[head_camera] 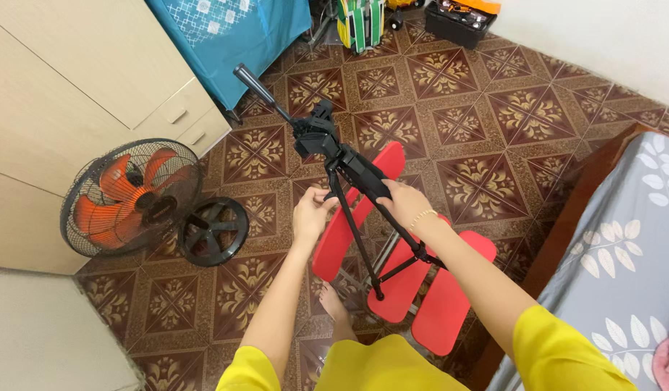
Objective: The person assembles a small black tripod by unfolding its legs, extending the center column, and adjusting the head. The person repeatedly tightens and loosens the head and leg locks while holding the tripod over a red folding stool.
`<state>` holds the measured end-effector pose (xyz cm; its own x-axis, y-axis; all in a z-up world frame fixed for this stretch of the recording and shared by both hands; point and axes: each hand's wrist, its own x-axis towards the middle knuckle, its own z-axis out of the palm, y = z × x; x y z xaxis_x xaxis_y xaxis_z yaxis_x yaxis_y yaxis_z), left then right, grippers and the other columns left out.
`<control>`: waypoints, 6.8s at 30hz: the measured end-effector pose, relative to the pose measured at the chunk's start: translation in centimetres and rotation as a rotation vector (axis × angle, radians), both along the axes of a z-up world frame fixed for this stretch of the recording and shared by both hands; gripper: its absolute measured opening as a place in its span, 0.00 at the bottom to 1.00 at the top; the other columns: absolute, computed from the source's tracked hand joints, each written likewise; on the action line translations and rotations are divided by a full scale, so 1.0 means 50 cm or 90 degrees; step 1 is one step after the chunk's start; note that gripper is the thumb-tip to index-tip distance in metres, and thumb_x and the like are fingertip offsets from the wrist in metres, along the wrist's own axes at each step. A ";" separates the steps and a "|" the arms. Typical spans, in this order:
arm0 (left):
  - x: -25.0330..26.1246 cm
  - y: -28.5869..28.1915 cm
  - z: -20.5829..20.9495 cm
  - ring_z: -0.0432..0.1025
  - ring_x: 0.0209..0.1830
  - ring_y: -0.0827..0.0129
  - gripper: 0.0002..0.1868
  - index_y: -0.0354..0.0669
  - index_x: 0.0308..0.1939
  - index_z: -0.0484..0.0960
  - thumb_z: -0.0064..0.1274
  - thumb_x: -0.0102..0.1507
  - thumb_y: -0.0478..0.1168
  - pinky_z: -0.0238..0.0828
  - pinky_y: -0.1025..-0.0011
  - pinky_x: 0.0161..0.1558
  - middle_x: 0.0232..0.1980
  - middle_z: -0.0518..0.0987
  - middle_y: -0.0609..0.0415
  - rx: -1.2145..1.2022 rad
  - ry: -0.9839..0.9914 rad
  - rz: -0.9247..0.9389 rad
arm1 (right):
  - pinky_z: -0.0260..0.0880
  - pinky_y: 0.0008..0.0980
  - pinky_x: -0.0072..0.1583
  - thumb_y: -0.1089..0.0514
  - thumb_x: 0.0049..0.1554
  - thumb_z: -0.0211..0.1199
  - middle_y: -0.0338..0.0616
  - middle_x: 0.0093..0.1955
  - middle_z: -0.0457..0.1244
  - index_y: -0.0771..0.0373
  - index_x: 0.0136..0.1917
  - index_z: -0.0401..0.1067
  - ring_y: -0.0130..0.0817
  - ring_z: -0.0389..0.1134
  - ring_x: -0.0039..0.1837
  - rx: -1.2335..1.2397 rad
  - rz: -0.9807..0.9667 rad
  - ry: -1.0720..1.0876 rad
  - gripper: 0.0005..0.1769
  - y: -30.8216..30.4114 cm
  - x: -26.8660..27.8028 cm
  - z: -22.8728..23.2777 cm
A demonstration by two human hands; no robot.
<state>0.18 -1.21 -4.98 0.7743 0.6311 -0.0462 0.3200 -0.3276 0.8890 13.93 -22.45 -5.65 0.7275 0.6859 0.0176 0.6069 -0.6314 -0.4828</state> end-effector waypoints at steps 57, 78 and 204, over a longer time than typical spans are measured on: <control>0.042 0.131 0.048 0.74 0.37 0.77 0.18 0.43 0.50 0.75 0.57 0.66 0.50 0.73 0.77 0.41 0.44 0.82 0.57 -0.281 0.086 -0.393 | 0.71 0.48 0.59 0.50 0.57 0.65 0.51 0.57 0.68 0.56 0.64 0.72 0.53 0.69 0.60 -0.055 -0.294 -0.017 0.23 0.080 -0.068 0.007; 0.072 0.243 0.168 0.71 0.49 0.65 0.36 0.38 0.60 0.59 0.64 0.61 0.52 0.74 0.66 0.48 0.53 0.72 0.49 -0.135 -0.237 -0.195 | 0.71 0.47 0.59 0.50 0.57 0.65 0.49 0.59 0.66 0.56 0.66 0.70 0.51 0.69 0.60 -0.075 -0.289 0.036 0.25 0.079 -0.064 0.011; 0.335 0.203 0.210 0.73 0.63 0.63 0.09 0.54 0.44 0.85 0.56 0.60 0.44 0.39 0.42 0.76 0.55 0.82 0.60 0.279 -0.011 -0.557 | 0.71 0.31 0.36 0.40 0.65 0.48 0.40 0.28 0.69 0.63 0.42 0.69 0.33 0.72 0.31 0.231 -0.241 0.422 0.25 0.288 -0.115 0.174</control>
<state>16.92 8.92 5.53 0.9755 -0.2080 0.0711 -0.2051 -0.7454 0.6343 8.20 -8.04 3.06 0.8439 0.4287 -0.3225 -0.0949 -0.4724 -0.8763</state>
